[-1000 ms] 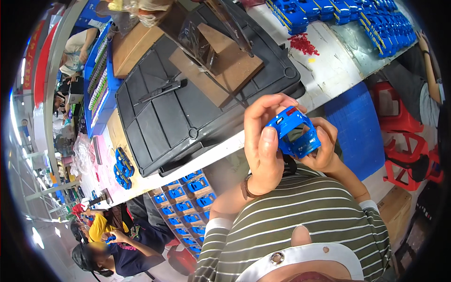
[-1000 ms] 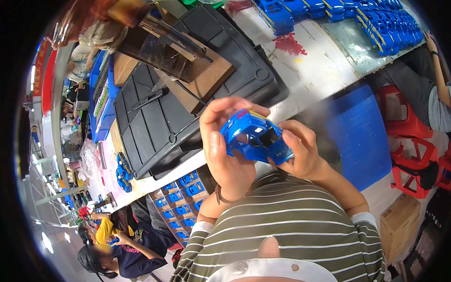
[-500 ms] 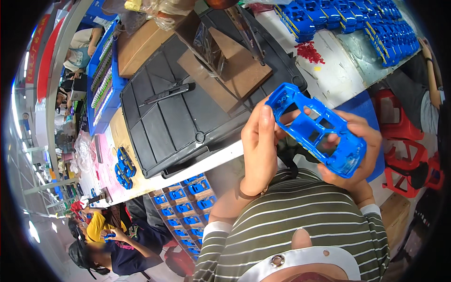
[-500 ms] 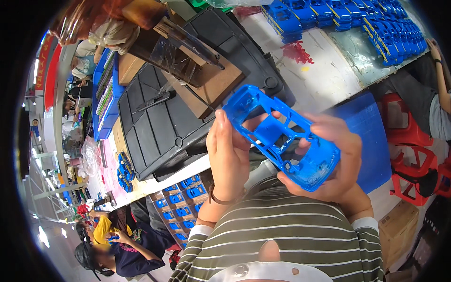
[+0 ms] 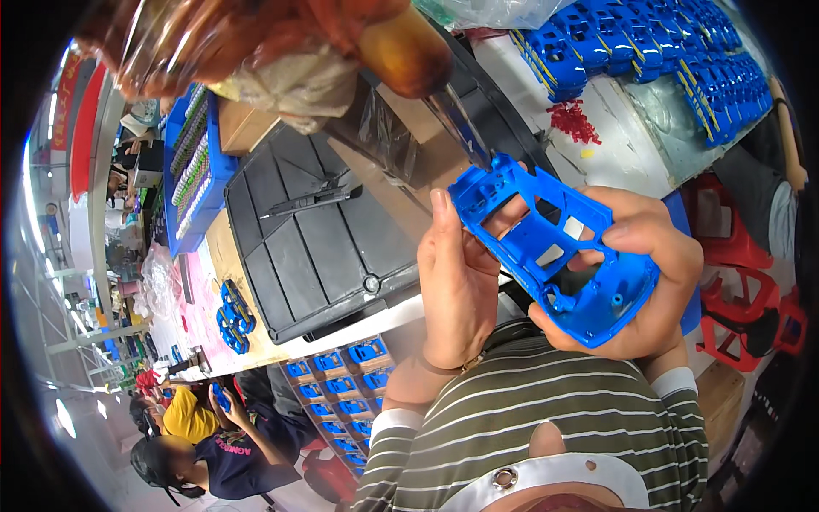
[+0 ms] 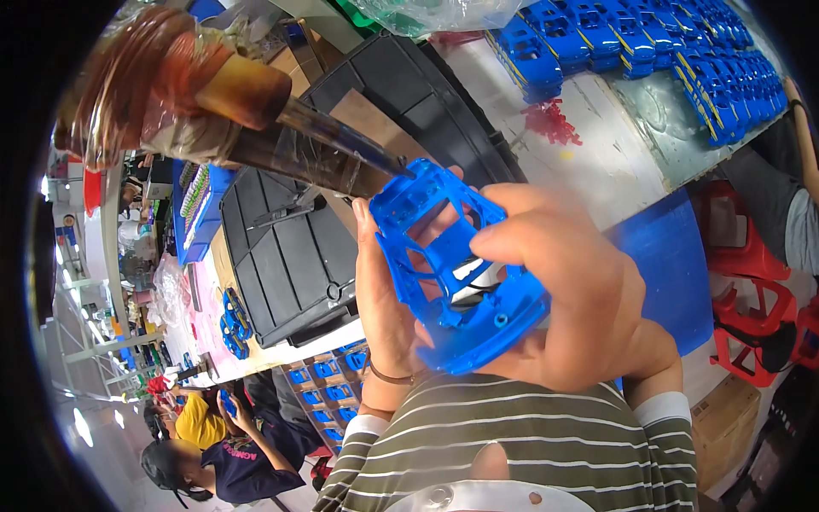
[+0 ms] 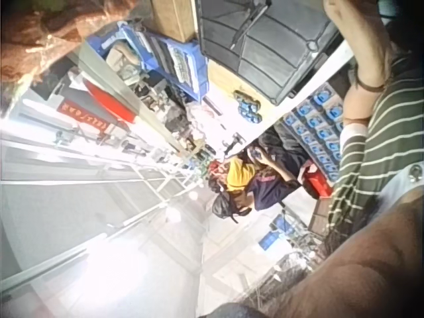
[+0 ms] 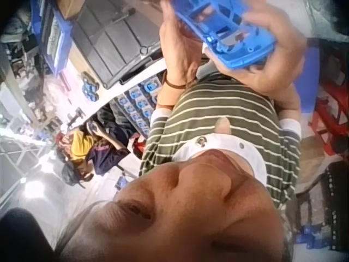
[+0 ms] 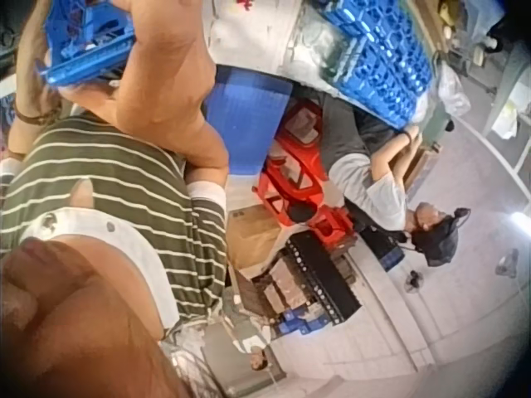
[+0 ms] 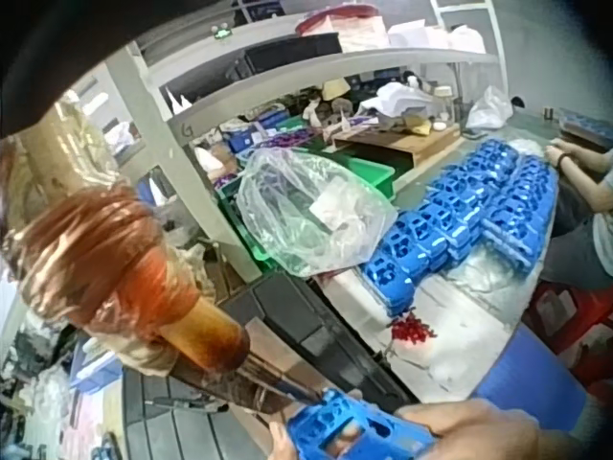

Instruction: Assembling blue plastic toy cars by attaching small parts and using a power tool.

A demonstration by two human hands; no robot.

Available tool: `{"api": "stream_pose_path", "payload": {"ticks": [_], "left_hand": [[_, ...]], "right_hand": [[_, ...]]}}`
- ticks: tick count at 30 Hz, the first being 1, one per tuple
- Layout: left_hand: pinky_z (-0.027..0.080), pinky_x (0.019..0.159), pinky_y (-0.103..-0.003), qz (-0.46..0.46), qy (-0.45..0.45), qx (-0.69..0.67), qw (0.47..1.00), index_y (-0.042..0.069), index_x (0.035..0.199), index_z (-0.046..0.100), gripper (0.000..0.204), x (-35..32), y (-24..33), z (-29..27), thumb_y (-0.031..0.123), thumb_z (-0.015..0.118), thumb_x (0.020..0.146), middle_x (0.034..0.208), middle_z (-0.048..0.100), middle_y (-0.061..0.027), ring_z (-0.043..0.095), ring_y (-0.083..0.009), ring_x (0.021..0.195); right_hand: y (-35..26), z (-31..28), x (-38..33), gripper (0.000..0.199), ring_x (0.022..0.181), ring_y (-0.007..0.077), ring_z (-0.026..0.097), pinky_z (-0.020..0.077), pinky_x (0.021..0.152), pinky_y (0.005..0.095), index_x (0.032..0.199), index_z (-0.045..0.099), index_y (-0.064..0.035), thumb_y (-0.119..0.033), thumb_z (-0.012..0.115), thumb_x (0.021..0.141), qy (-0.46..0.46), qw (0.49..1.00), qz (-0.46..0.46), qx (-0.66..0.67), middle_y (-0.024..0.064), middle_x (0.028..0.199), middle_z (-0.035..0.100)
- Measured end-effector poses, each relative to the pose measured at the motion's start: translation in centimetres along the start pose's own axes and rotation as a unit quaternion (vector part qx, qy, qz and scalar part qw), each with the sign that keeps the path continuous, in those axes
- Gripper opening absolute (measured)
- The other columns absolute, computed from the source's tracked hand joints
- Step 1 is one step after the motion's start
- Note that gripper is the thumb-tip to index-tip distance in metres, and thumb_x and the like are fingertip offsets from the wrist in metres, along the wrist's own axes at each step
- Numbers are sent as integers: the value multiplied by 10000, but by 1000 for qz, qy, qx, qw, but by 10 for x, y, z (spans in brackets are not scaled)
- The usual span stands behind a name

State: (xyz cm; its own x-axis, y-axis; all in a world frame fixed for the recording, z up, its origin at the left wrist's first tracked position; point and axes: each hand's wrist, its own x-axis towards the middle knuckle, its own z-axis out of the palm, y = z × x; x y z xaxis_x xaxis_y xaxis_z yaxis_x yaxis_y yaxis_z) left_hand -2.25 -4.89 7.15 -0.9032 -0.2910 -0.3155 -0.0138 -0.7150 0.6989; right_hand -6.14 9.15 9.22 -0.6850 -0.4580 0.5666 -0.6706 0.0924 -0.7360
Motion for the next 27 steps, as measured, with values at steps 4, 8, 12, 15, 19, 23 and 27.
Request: {"api": "stream_pose_path", "payload": {"ticks": [4, 8, 12, 15, 19, 23, 27], "left_hand": [[501, 868, -324, -3, -3, 3, 1000, -53, 1175, 501, 555, 3, 1, 0, 436, 326, 981, 1125, 604, -190, 617, -228, 1005], [496, 893, -344, 3, 2, -2, 1000, -59, 1178, 490, 565, 4, 2, 2, 445, 334, 976, 1149, 588, -198, 609, -244, 1027], [495, 899, -353, 17, 0, -5, 1000, -58, 1183, 483, 555, 4, 4, 0, 435, 332, 979, 1161, 579, -202, 605, -258, 1032], [494, 904, -360, 29, 5, -2, 1000, -55, 1185, 477, 548, 5, 3, -3, 432, 335, 978, 1160, 577, -204, 606, -265, 1028], [497, 901, -371, 18, 11, 1, 1000, -51, 1187, 471, 541, 6, 4, -2, 431, 348, 975, 1148, 581, -201, 612, -267, 1012], [501, 897, -377, 24, 13, 5, 1000, -48, 1192, 466, 533, 5, 4, -3, 426, 360, 973, 1127, 589, -192, 615, -267, 1004], [501, 898, -384, 26, 12, -3, 1000, -48, 1195, 461, 533, 7, 4, -4, 426, 367, 971, 1123, 589, -187, 611, -269, 1009]], "right_hand": [[4, -9, 3, 832, 842, 231, 617, 515, 604, 277, 1139, 323, -144, -108, 879, 521, -31, 999, 9, 15, 255, 1116, 531], [6, -15, 9, 851, 850, 239, 624, 516, 552, 254, 1139, 323, -139, -100, 890, 506, -63, 998, 5, 23, 264, 1112, 532], [4, -18, 16, 848, 838, 247, 631, 521, 545, 250, 1136, 323, -122, -104, 893, 509, -101, 995, -6, 20, 280, 1105, 529], [6, -18, 18, 848, 818, 247, 637, 526, 540, 252, 1135, 320, -109, -105, 894, 511, -117, 993, -17, 22, 298, 1101, 525], [9, -17, 16, 837, 774, 244, 646, 525, 520, 252, 1125, 326, -102, -105, 894, 510, -101, 994, -23, 37, 319, 1081, 536], [8, -19, 20, 828, 705, 227, 643, 520, 506, 251, 1116, 337, -100, -109, 896, 506, -118, 992, -22, 46, 300, 1025, 562], [10, -20, 21, 818, 649, 204, 626, 514, 500, 244, 1110, 340, -104, -112, 897, 511, -115, 992, -20, 53, 256, 965, 576]]}}
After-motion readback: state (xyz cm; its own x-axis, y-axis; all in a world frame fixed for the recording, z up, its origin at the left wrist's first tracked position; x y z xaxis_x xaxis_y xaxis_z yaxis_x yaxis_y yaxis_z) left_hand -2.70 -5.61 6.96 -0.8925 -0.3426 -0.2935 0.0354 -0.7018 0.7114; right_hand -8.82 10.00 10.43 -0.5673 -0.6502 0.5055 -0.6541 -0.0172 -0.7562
